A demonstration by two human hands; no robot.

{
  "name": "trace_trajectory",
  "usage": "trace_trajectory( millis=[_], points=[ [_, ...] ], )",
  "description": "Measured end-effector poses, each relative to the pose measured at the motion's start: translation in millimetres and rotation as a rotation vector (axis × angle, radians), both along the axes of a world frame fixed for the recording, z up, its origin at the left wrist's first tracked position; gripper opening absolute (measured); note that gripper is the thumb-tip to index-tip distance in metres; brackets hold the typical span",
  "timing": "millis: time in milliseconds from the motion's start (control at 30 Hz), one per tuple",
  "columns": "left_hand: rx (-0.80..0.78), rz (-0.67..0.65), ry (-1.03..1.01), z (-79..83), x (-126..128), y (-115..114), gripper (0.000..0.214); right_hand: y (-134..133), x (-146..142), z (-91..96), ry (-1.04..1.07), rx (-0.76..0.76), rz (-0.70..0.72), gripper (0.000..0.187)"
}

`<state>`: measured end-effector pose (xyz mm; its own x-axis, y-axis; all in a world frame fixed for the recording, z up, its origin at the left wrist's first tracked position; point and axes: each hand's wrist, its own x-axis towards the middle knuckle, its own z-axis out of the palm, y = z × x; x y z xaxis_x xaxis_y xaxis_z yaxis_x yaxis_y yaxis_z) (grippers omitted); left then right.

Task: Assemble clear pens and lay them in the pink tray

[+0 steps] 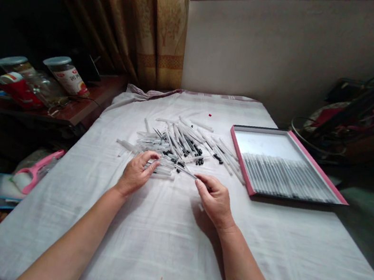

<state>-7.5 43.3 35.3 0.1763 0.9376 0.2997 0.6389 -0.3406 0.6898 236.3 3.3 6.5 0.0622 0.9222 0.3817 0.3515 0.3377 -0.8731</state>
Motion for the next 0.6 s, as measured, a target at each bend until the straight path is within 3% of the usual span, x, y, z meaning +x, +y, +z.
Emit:
trace_trajectory(
  millis=[100,200,367,600],
  points=[
    [-0.227,0.000,-0.427,-17.0,12.7,-30.0,0.028,-4.6,3.2,9.6,0.047,-0.008,0.025,0.019],
    [-0.354,0.050,-0.575,-28.3,23.1,-47.4,0.035,-8.5,5.3,15.7,0.007,-0.009,0.070,0.019],
    [-0.479,0.062,-0.661,-26.4,26.5,-50.4,0.042,-9.3,5.2,14.2,-0.104,-0.027,0.141,0.019],
    [-0.466,0.072,-0.619,-25.3,27.2,-52.9,0.040,-8.7,6.2,14.1,-0.161,-0.045,0.169,0.019]
  ],
)
